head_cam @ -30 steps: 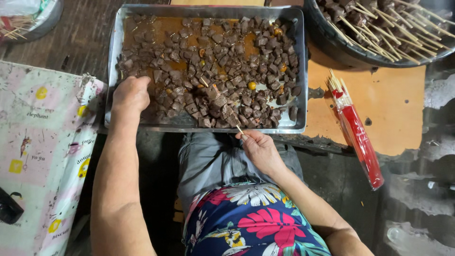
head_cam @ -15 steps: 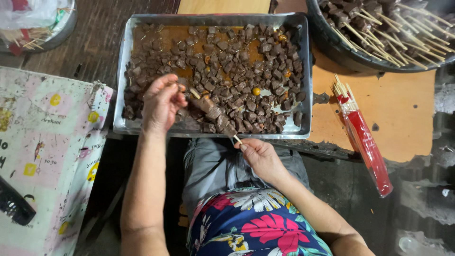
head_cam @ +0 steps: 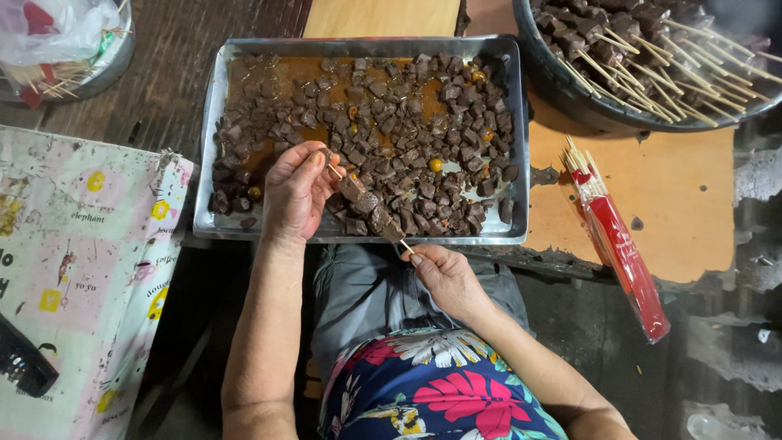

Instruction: The person is picking up cooked pieces of meat from a metal tray and threading them onto wooden skewers by hand.

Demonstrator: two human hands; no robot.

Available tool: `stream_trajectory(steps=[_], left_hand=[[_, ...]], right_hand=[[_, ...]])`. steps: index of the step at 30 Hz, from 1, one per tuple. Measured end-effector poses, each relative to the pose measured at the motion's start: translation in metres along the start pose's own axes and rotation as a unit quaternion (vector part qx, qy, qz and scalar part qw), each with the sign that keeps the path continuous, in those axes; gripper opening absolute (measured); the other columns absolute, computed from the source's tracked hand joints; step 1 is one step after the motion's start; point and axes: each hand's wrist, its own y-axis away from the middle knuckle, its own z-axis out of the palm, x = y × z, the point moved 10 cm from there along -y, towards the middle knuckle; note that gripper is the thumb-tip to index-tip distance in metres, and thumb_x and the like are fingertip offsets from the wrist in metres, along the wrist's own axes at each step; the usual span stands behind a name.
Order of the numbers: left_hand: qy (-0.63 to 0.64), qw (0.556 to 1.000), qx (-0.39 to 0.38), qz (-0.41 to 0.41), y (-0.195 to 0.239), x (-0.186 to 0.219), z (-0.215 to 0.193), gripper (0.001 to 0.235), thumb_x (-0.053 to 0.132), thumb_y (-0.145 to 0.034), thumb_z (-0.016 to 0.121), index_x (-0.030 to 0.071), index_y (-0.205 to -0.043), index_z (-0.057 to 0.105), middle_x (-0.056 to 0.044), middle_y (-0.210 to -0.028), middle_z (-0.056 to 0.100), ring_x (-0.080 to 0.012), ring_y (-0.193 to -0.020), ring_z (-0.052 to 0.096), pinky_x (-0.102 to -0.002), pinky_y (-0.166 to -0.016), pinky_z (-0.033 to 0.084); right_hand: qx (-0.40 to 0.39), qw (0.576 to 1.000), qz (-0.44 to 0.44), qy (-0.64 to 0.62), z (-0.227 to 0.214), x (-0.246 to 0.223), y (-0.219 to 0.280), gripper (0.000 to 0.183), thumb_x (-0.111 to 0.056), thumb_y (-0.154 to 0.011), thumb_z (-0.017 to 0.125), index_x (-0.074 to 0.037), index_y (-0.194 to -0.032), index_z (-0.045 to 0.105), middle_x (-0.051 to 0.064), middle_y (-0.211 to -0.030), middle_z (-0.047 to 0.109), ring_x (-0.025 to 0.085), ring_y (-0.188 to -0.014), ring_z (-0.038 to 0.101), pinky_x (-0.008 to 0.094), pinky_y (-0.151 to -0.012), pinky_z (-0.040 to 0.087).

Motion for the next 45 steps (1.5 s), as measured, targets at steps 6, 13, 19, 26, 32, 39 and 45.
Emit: stream_trajectory(steps=[6,13,19,26,32,39,45], left_hand=[[-0.099,0.995,0.002,0.002,0.004,-0.001,-0.005,0.017,0.006,-0.104,0.063,0.002,-0.12,0.067,-0.013,-0.106,0.074,-0.0176,-0.091,0.073,-0.034,-0.08,0.063],[-0.104,0.993,0.002,-0.052,0.009,-0.014,-0.002,0.015,0.009,-0.102,0.065,0.004,-0.115,0.067,-0.012,-0.105,0.076,-0.0165,-0.088,0.075,-0.03,-0.073,0.065],[-0.104,0.994,-0.002,-0.038,0.008,-0.018,0.006,0.014,0.008,-0.104,0.064,0.001,-0.115,0.068,-0.013,-0.103,0.076,-0.0173,-0.087,0.076,-0.029,-0.068,0.063],[-0.141,0.989,0.032,-0.034,0.009,-0.018,0.0,0.026,0.014,-0.105,0.063,0.0,-0.127,0.065,-0.017,-0.114,0.077,-0.0178,-0.08,0.069,-0.03,-0.069,0.061],[-0.525,0.831,0.107,0.15,0.034,0.029,-0.015,0.043,0.024,-0.105,0.066,-0.001,-0.138,0.055,-0.02,-0.129,0.067,-0.027,-0.104,0.073,-0.036,-0.082,0.059],[-0.701,0.661,0.116,0.241,0.046,0.011,0.004,0.038,0.013,-0.099,0.074,-0.006,-0.129,0.059,-0.026,-0.13,0.065,-0.0441,-0.118,0.063,-0.046,-0.093,0.057],[-0.722,0.641,0.146,0.217,0.044,0.007,-0.008,0.034,0.019,-0.105,0.071,-0.004,-0.128,0.062,-0.021,-0.128,0.067,-0.0412,-0.12,0.063,-0.049,-0.101,0.053]], right_hand=[[0.005,1.0,0.008,0.028,-0.002,0.0,0.0,0.019,-0.012,-0.106,0.057,-0.004,-0.107,0.074,-0.011,-0.069,0.05,0.001,-0.059,0.037,0.02,-0.051,0.034],[0.003,0.999,0.015,0.033,-0.001,0.016,-0.007,0.021,-0.014,-0.106,0.057,-0.003,-0.106,0.074,-0.01,-0.07,0.051,0.002,-0.059,0.037,0.02,-0.051,0.034],[-0.003,1.0,0.018,0.011,0.001,0.028,-0.015,0.021,-0.014,-0.107,0.055,-0.003,-0.107,0.073,-0.009,-0.073,0.053,0.002,-0.062,0.039,0.019,-0.055,0.036],[0.016,0.997,-0.074,0.023,-0.008,-0.008,-0.008,0.018,-0.01,-0.108,0.056,-0.001,-0.11,0.071,-0.004,-0.083,0.063,0.006,-0.075,0.052,0.025,-0.066,0.045],[0.154,0.919,-0.164,0.323,-0.077,-0.112,0.016,0.009,-0.005,-0.096,0.061,-0.004,-0.1,0.069,0.013,-0.081,0.069,0.02,-0.074,0.068,0.034,-0.067,0.056],[0.334,0.675,-0.299,0.586,-0.182,-0.262,0.027,0.011,-0.008,-0.101,0.064,-0.005,-0.104,0.074,0.019,-0.094,0.071,0.038,-0.085,0.07,0.044,-0.074,0.057],[0.344,0.559,-0.213,0.723,-0.258,-0.328,-0.058,0.009,-0.01,-0.096,0.066,-0.004,-0.094,0.072,0.021,-0.081,0.069,0.042,-0.076,0.068,0.051,-0.066,0.054]])
